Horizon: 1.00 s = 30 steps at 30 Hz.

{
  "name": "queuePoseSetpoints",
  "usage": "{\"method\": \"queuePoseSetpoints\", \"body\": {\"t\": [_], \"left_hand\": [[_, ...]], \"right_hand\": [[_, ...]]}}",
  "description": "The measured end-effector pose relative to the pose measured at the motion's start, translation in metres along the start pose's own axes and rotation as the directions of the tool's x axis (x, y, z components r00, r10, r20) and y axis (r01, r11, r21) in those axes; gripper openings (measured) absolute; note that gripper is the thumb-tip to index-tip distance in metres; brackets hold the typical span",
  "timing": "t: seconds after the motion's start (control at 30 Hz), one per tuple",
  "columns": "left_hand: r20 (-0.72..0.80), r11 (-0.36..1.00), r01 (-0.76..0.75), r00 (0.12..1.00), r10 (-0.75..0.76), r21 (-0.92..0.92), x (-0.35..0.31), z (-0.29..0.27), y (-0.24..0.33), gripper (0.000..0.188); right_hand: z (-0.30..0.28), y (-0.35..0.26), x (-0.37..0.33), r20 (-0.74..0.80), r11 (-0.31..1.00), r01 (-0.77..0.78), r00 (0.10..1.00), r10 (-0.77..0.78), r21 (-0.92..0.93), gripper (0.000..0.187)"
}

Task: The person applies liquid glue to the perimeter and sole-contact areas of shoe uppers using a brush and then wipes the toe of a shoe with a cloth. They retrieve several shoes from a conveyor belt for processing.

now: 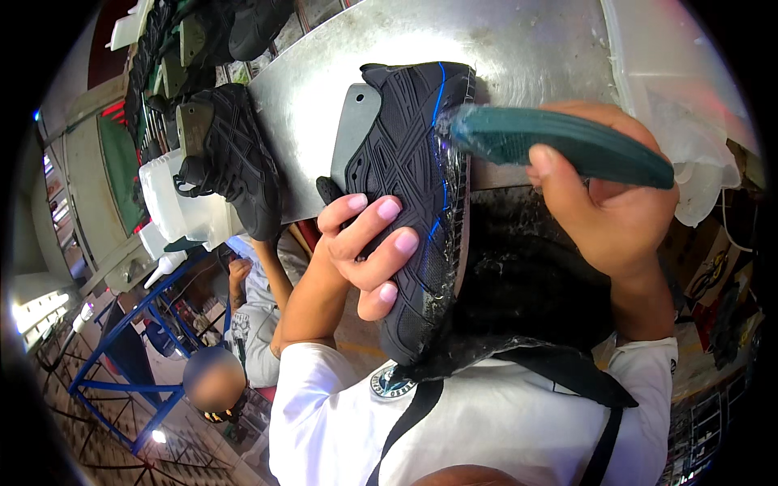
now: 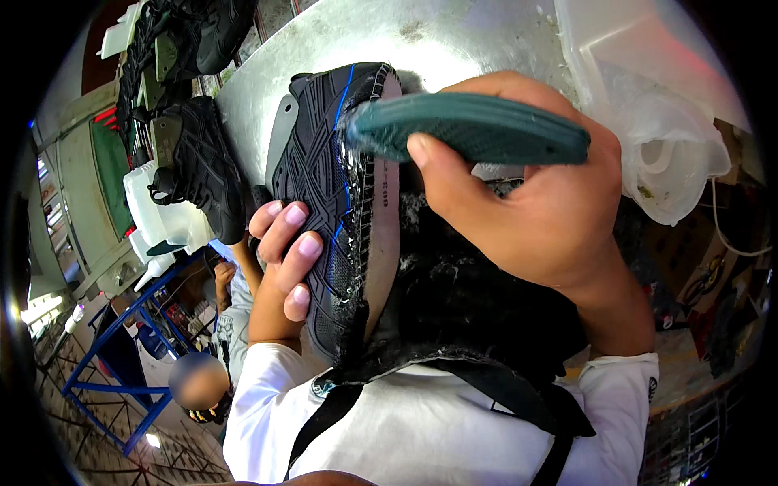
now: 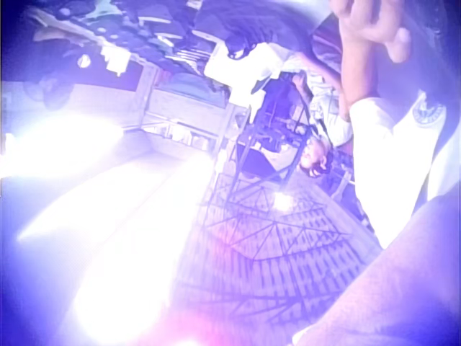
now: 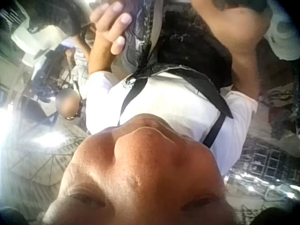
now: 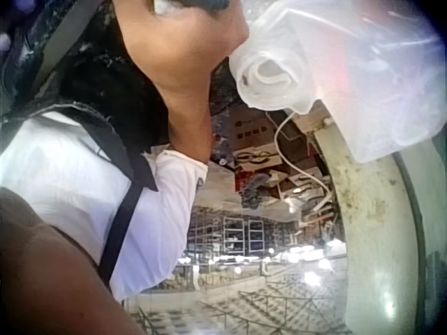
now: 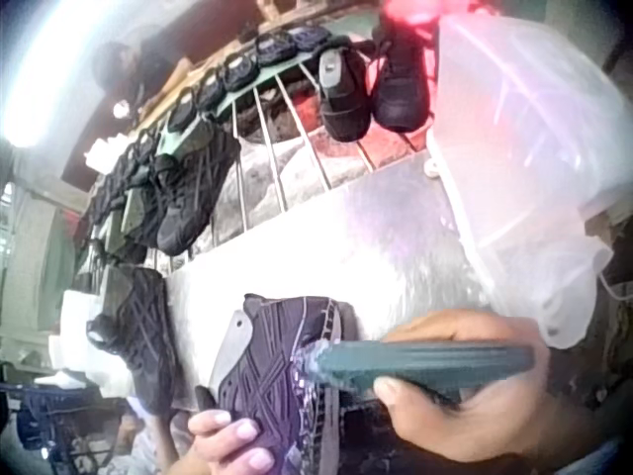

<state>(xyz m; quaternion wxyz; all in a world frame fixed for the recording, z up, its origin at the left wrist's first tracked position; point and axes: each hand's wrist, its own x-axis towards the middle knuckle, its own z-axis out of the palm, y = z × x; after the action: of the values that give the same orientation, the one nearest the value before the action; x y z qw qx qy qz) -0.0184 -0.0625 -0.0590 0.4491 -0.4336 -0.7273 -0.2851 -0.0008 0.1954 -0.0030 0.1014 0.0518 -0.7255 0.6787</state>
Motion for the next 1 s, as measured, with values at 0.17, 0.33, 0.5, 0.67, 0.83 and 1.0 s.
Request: {"method": "queuePoseSetpoints", "body": {"t": [0.17,0.33,0.5,0.67,0.83,1.0], "left_hand": [[-0.001,1.000,-0.006,1.000,0.006,-0.003,0.004,0.002,0.003,0.072],[0.001,1.000,-0.012,1.000,0.012,0.005,0.008,0.006,0.005,0.073],[-0.004,1.000,-0.022,1.000,0.022,0.016,0.013,0.011,0.012,0.075],[0.044,0.997,-0.030,0.998,0.033,-0.067,0.016,0.007,0.012,0.078],[0.168,0.994,-0.036,0.984,0.054,-0.105,0.010,-0.017,0.002,0.079],[0.349,0.989,-0.055,0.932,0.101,-0.138,0.023,-0.032,-0.003,0.080]], "right_hand": [[0.008,-0.001,0.001,-0.157,0.991,-0.045,0.987,0.025,-0.124,0.024],[0.000,-0.008,-0.009,0.001,0.999,0.011,1.000,-0.011,-0.050,0.020],[-0.005,-0.012,-0.017,0.085,0.999,-0.012,0.996,0.009,0.039,0.018],[-0.003,-0.018,-0.037,0.079,0.983,-0.156,0.986,0.149,0.098,0.019],[-0.001,-0.031,-0.052,0.150,0.985,-0.162,0.977,0.153,0.055,0.022],[0.002,-0.038,-0.052,0.149,1.000,0.011,0.989,-0.010,-0.001,0.022]]}}
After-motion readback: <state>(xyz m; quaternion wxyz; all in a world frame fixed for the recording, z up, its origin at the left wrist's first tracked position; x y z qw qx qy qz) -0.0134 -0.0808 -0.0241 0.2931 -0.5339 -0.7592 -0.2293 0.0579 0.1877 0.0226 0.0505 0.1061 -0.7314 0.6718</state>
